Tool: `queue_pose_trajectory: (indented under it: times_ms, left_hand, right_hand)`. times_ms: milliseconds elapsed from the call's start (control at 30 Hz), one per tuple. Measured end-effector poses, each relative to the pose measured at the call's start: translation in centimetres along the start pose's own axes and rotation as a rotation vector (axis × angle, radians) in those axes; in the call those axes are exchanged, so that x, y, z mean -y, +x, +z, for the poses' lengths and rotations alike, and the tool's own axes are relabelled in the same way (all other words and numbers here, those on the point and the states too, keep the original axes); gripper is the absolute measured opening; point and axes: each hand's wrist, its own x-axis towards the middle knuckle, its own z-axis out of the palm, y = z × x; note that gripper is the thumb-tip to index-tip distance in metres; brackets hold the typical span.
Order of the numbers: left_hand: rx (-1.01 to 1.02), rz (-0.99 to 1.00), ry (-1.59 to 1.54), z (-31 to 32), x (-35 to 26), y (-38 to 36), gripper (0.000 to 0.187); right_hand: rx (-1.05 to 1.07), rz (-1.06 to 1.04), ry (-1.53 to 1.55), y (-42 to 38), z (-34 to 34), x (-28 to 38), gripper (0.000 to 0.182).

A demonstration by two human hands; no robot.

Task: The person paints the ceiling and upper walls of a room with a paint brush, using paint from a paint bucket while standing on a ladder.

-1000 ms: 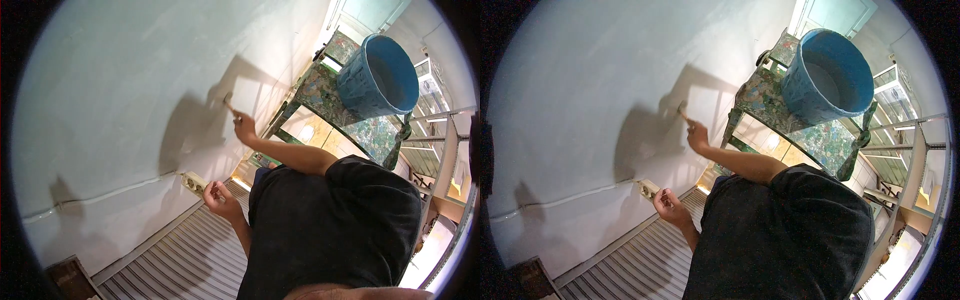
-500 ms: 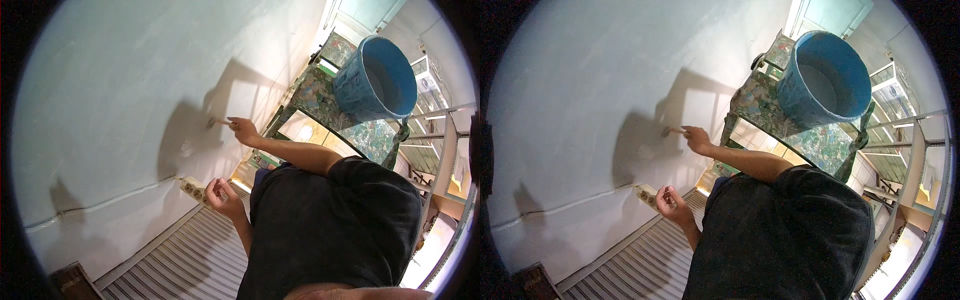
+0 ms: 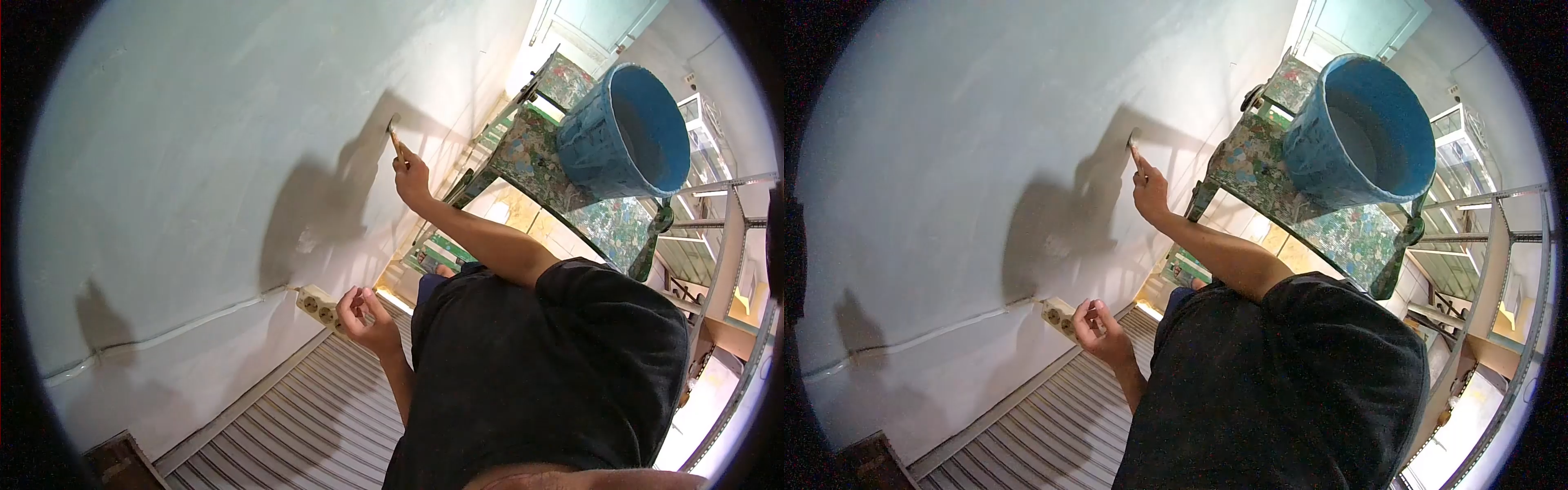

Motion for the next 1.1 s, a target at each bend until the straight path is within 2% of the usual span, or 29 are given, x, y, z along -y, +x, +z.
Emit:
queue_pose_trajectory:
  times_ms: [133,200,233,267,367,400,467,533,600,633,800,900,933,1000,1033,1100]
  left_hand:
    - [0.029,0.008,-0.071,0.5,1.0,0.1,0.018]
    - [0.085,0.034,-0.117,1.0,1.7,0.4,0.02]
    - [0.137,0.062,-0.156,1.2,2.0,0.6,0.022]
    - [0.139,0.063,-0.163,1.5,1.5,1.0,0.022]
    - [0.231,0.025,-0.218,2.6,-0.7,2.2,0.018]
    - [0.233,0.031,-0.224,2.8,-0.9,2.5,0.018]
    - [0.28,0.039,-0.229,3.3,-1.1,3.1,0.019]
    - [0.287,0.045,-0.217,3.6,-1.1,3.4,0.019]
    - [0.315,0.009,-0.255,3.8,-0.8,3.5,0.019]
    - [0.316,0.008,-0.256,3.9,-0.7,3.5,0.019]
    - [0.333,0.014,-0.252,4.2,-0.4,3.9,0.019]
    - [0.325,0.002,-0.27,4.4,0.0,4.2,0.02]
    - [0.319,0.002,-0.272,4.4,0.1,4.3,0.02]
    - [0.323,-0.005,-0.28,4.5,-0.1,4.7,0.02]
    - [0.32,-0.003,-0.279,4.5,-0.1,4.8,0.02]
    - [0.313,-0.004,-0.302,4.6,-0.2,5.0,0.02]
  right_hand:
    - [0.091,-0.064,0.037,-0.8,-0.8,-0.2,0.047]
    - [0.292,0.014,0.047,-1.0,-1.4,-0.5,0.053]
    - [0.322,0.016,0.063,-1.3,-1.5,-0.5,0.052]
    - [0.316,0.012,0.059,-1.5,-1.5,-0.6,0.052]
    - [0.514,0.04,0.11,-1.7,-1.7,-0.6,0.052]
    - [0.508,0.034,0.11,-1.8,-2.0,-0.3,0.052]
    - [0.74,0.289,0.15,-2.2,-2.9,0.9,0.049]
    - [0.783,0.3,0.135,-2.4,-3.3,1.6,0.047]
    - [1.026,0.248,0.022,-2.4,-3.2,1.4,0.045]
    - [1.159,0.147,0.033,-2.3,-2.2,-0.3,0.043]
    - [1.187,0.02,-0.024,-2.8,-0.8,-1.7,0.039]
    - [0.926,0.071,-0.033,-2.5,-1.3,-2.9,0.033]
    - [0.93,0.066,-0.036,-2.4,-1.3,-3.2,0.033]
    - [0.666,0.081,-0.046,-1.8,-1.3,-2.9,0.032]
    - [0.638,0.016,-0.063,-1.7,-1.3,-2.8,0.031]
    - [0.571,0.047,-0.037,-1.9,-1.3,-3.0,0.03]
